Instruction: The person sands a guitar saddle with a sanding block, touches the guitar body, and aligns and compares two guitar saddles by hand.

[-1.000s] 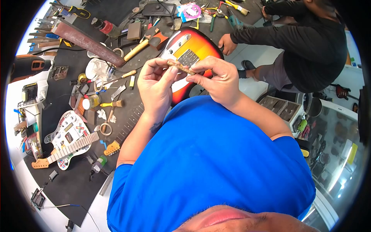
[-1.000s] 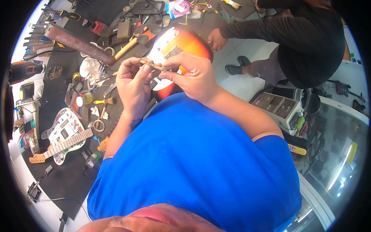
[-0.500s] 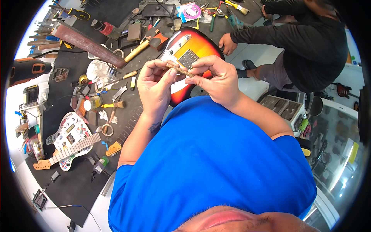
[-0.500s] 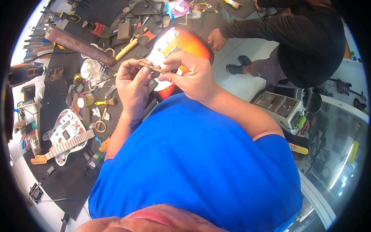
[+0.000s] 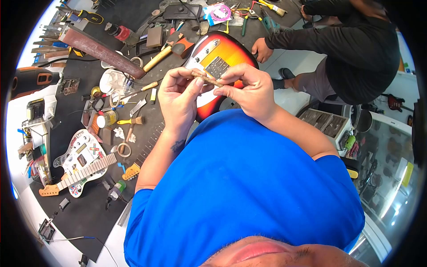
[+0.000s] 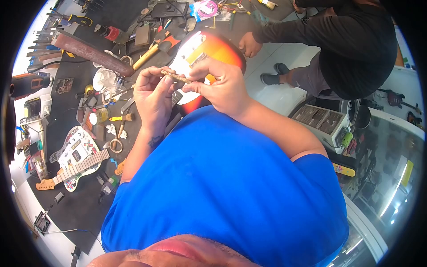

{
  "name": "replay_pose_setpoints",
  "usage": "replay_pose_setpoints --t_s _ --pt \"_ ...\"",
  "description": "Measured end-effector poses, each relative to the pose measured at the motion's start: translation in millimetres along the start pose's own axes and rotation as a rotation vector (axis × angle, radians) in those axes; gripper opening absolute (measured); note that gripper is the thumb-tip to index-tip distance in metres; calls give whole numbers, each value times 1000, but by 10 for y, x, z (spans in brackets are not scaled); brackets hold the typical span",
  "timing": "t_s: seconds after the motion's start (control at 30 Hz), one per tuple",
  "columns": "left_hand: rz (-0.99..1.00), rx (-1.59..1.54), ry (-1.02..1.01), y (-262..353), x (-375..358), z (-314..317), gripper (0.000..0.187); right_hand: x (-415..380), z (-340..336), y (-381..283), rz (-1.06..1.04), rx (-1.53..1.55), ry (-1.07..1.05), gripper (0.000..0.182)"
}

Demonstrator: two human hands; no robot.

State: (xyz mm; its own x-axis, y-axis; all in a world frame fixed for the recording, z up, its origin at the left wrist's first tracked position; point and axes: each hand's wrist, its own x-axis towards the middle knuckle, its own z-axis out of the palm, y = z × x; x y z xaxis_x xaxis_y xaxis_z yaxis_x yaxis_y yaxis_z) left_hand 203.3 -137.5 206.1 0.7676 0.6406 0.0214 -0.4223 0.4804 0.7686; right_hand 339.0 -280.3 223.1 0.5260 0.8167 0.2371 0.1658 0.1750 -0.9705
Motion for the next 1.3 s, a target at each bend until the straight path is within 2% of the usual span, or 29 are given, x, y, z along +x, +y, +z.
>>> replay_pose_setpoints --t_s 0.5,0.7,1.2,1.3 --pt "20 21 -2 -19 8 -21 18 30 12 -53 1 6 6 13" --pt "32 33 -3 -14 10 3 16 -23 17 -15 114 103 14 15" --pt "65 14 -18 -17 -27 10 16 -50 70 -73 132 191 49 11" --pt "70 18 -16 -14 -30 17 16 -51 54 -50 96 126 39 11"
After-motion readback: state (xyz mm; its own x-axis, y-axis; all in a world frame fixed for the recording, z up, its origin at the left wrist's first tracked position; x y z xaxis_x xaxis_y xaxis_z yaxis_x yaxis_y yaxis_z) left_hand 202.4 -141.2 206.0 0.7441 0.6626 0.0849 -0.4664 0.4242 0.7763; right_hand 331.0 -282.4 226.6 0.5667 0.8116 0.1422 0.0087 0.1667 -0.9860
